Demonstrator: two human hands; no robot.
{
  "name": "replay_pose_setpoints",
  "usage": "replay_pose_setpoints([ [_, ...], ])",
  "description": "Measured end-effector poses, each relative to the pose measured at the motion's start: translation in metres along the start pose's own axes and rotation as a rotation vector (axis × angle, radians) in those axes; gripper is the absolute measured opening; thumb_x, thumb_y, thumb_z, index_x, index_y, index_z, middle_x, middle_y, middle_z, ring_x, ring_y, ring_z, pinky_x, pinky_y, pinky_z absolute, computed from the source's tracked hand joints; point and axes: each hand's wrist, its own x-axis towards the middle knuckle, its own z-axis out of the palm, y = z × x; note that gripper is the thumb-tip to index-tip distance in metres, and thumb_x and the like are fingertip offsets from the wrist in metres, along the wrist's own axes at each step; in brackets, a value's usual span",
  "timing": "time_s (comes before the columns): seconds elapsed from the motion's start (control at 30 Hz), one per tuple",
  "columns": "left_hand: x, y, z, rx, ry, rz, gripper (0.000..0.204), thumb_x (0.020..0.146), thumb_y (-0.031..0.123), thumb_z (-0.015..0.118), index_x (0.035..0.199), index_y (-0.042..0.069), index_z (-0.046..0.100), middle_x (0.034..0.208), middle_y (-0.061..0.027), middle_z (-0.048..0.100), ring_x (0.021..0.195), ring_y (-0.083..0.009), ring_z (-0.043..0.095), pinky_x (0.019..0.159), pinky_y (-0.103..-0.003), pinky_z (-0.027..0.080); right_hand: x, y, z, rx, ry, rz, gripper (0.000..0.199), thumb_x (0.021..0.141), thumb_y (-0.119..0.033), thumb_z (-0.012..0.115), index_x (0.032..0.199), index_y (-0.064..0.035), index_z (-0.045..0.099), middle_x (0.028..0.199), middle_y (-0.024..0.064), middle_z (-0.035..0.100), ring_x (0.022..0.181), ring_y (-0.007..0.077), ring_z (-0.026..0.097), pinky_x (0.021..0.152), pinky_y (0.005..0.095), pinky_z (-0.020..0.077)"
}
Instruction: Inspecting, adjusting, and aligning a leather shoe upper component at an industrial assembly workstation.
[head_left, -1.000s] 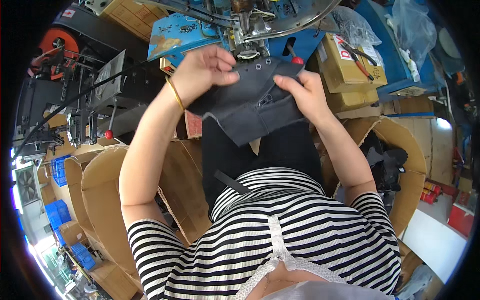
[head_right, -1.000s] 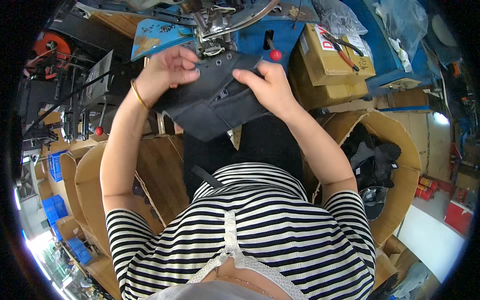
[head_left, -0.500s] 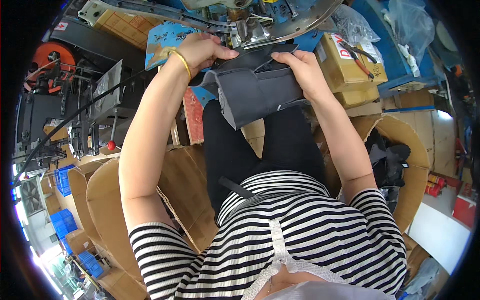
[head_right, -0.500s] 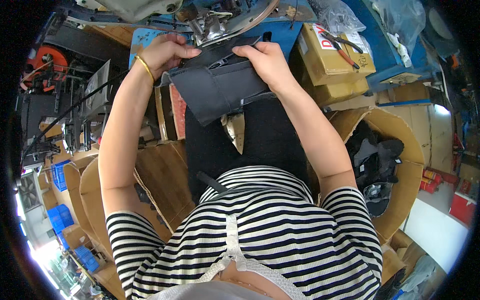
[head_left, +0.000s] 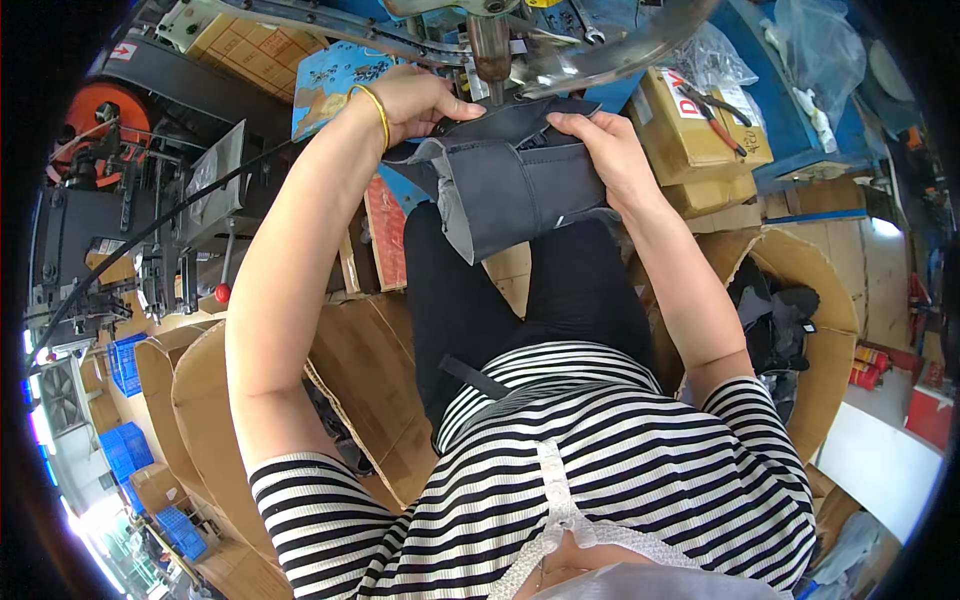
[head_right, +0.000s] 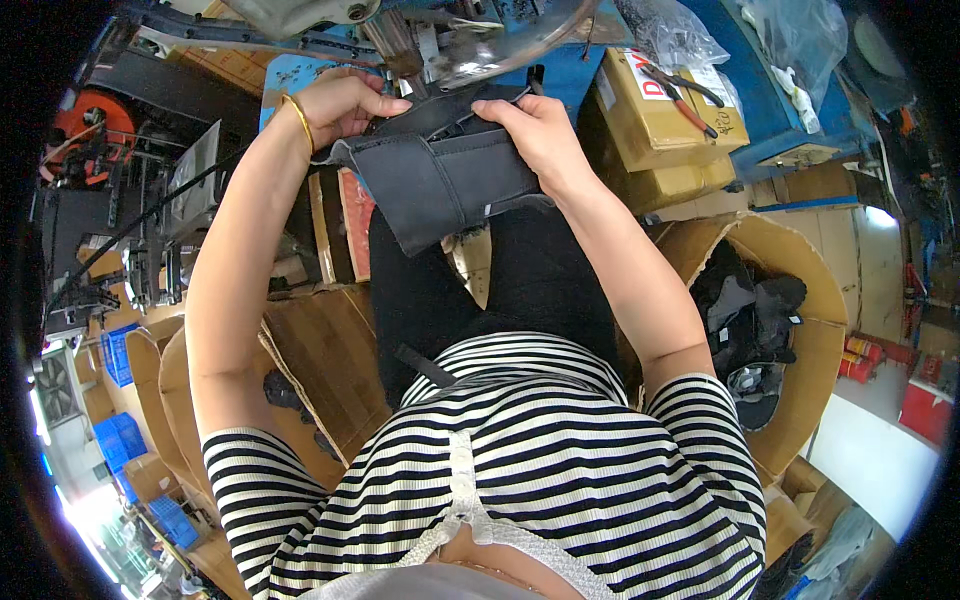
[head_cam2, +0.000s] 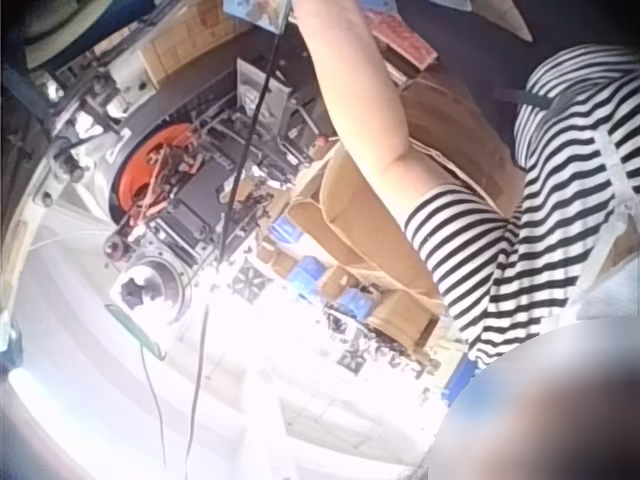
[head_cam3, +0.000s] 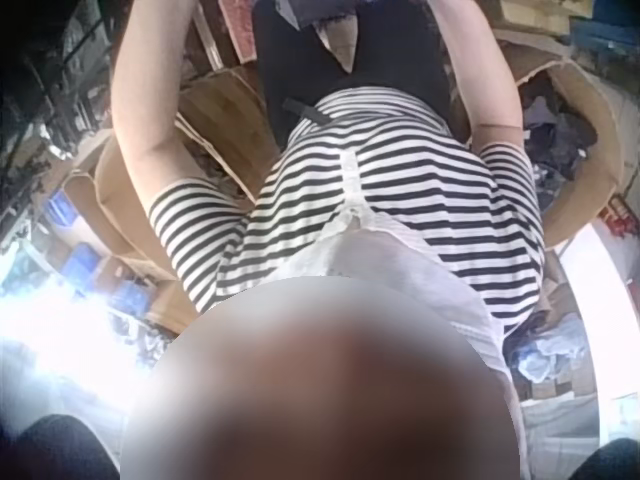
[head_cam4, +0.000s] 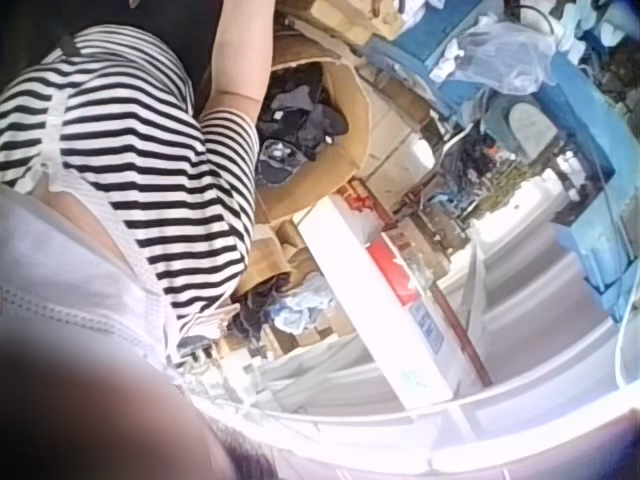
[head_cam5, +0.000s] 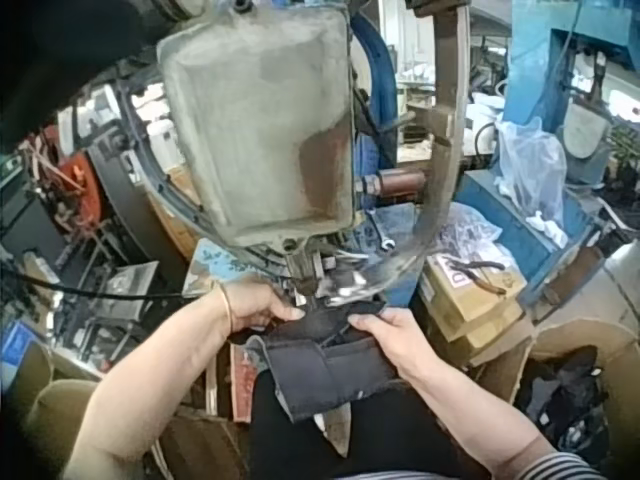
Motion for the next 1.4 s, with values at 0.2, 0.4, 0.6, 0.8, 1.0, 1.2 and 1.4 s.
replay_pose_setpoints([
  [0.2, -0.010, -0.007, -0.001, 0.142, 0.156, -0.001, 0.030, 0.065, 0.006, 0.083, 0.089, 0.005, 0.065, 0.081, -0.0024, 0.066, 0.076, -0.0108, 0.062, 0.067, -0.027, 0.046, -0.008, 0.004, 0.007, 0.041, 0.016, -0.091, 0.025, 0.084, -0.020, 0.068, 0.090, 0.0043, 0.067, 0.078, 0.0053, 0.068, 0.064, 0.0095, 0.061, 0.058, 0.0219, 0.0479],
  [0.4, -0.105, -0.068, 0.023, 0.460, 0.044, 0.702, 0.013, 0.073, 0.000, 0.074, 0.083, -0.001, 0.066, 0.080, -0.0051, 0.065, 0.073, -0.0167, 0.061, 0.069, -0.029, 0.049, -0.055, 0.023, -0.011, -0.077, -0.616, -0.188, 0.043, 0.096, -0.031, 0.045, 0.118, 0.0041, 0.058, 0.133, 0.0182, 0.050, 0.131, 0.0267, 0.040, 0.106, 0.0374, 0.0325],
  [0.6, -0.152, -0.183, 0.073, 0.813, 0.060, 1.068, 0.022, 0.060, 0.001, 0.060, 0.081, 0.000, 0.064, 0.076, -0.0083, 0.058, 0.068, -0.0239, 0.058, 0.060, -0.034, 0.047, -0.053, 0.069, 0.010, -0.539, -0.581, -0.356, 0.060, 0.084, -0.023, 0.066, 0.137, -0.0064, 0.043, 0.140, 0.0099, 0.043, 0.130, 0.0234, 0.041, 0.108, 0.0390, 0.0331],
  [0.8, -0.165, -0.203, 0.075, 0.581, 0.188, 0.860, 0.017, 0.067, -0.003, 0.067, 0.083, -0.001, 0.064, 0.077, -0.0095, 0.059, 0.070, -0.0259, 0.058, 0.064, -0.034, 0.048, -0.046, 0.111, 0.047, -0.412, -0.634, 0.071, 0.047, 0.080, -0.003, 0.059, 0.126, -0.0006, 0.048, 0.127, 0.0115, 0.052, 0.123, 0.0207, 0.047, 0.103, 0.0335, 0.0389],
  [1.0, -0.136, -0.194, 0.066, 0.937, 0.736, 0.734, 0.024, 0.076, 0.003, 0.068, 0.099, 0.000, 0.062, 0.086, -0.0138, 0.064, 0.083, -0.0314, 0.061, 0.074, -0.035, 0.049, -0.071, 0.151, 0.051, -0.176, -0.524, 0.001, 0.055, 0.077, 0.004, 0.056, 0.130, 0.0004, 0.042, 0.133, 0.0164, 0.047, 0.129, 0.0235, 0.043, 0.108, 0.0338, 0.0322],
  [1.2, -0.089, -0.189, 0.020, 0.981, 0.146, 0.357, 0.011, 0.079, 0.012, 0.066, 0.086, 0.006, 0.072, 0.076, -0.0156, 0.067, 0.074, -0.0310, 0.066, 0.069, -0.040, 0.051, -0.081, 0.148, 0.056, -0.193, -0.495, -0.038, 0.058, 0.077, 0.009, 0.054, 0.132, -0.0014, 0.040, 0.135, 0.0135, 0.045, 0.131, 0.0219, 0.040, 0.111, 0.0337, 0.0286],
  [1.4, -0.053, -0.184, 0.007, 0.860, -0.081, 0.193, 0.016, 0.078, 0.011, 0.068, 0.091, 0.003, 0.071, 0.071, -0.0129, 0.067, 0.062, -0.0206, 0.064, 0.063, -0.033, 0.050, -0.084, 0.153, 0.055, -0.136, -0.320, 0.012, 0.048, 0.078, 0.005, 0.055, 0.125, -0.0052, 0.050, 0.134, 0.0123, 0.047, 0.130, 0.0224, 0.042, 0.107, 0.0325, 0.0320],
])
